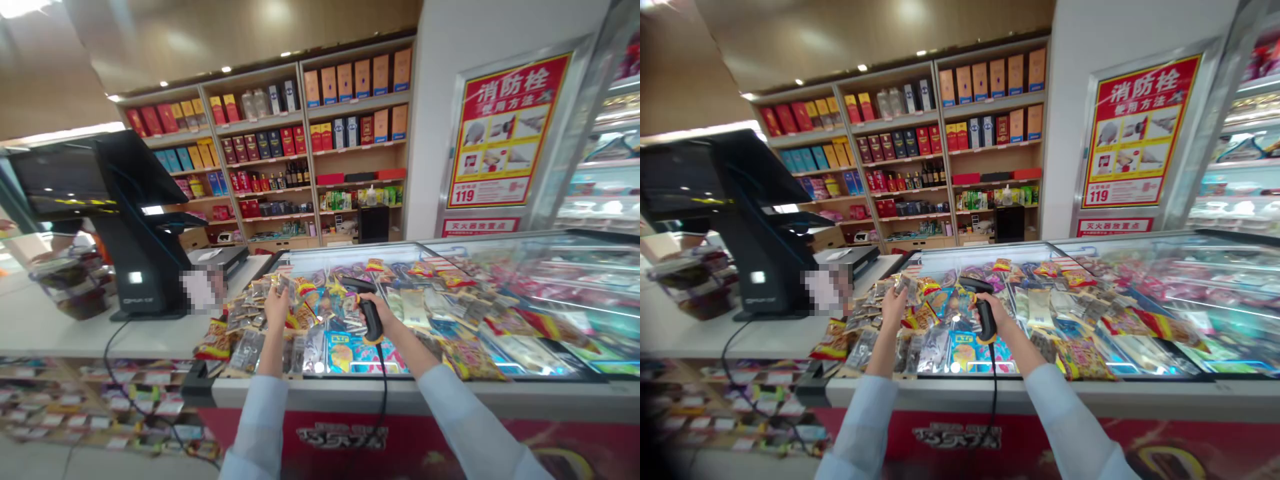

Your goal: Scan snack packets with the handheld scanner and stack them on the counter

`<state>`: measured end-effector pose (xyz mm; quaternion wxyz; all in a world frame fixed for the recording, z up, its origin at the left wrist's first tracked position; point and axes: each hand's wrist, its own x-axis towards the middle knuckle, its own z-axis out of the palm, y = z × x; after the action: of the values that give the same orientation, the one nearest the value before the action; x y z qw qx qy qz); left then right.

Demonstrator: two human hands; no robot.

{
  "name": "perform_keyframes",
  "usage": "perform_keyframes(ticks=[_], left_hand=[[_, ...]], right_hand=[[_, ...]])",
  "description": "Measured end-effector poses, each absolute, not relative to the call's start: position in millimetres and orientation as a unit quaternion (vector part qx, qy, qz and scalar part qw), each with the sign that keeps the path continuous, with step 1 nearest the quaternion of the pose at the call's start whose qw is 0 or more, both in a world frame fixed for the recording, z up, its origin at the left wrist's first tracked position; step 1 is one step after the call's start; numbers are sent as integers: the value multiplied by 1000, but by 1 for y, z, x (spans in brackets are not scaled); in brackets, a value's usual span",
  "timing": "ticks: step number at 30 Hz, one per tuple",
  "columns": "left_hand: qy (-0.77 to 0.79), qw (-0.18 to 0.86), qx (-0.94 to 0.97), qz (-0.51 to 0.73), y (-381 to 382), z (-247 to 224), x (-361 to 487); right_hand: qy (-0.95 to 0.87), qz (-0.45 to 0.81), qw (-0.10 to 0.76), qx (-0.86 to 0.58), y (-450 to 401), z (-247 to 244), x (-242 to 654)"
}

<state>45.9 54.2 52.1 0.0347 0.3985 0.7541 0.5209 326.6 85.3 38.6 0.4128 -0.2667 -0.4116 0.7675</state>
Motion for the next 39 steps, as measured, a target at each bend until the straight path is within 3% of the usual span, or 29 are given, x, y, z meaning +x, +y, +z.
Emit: perform_keyframes(ticks=[6, 11, 13, 39], left_hand=[[768, -35, 387, 509, 35, 32, 25], [752, -238, 407, 461, 32, 11, 31], [750, -270, 430, 424, 30, 6, 33], [763, -230, 459, 393, 28, -1, 33]], right_hand=[[-375, 802, 394, -247, 86, 15, 272], [-349, 810, 406, -239, 84, 1, 258], [-335, 816, 407, -238, 82, 0, 259], [-334, 817, 411, -227, 93, -15, 258]])
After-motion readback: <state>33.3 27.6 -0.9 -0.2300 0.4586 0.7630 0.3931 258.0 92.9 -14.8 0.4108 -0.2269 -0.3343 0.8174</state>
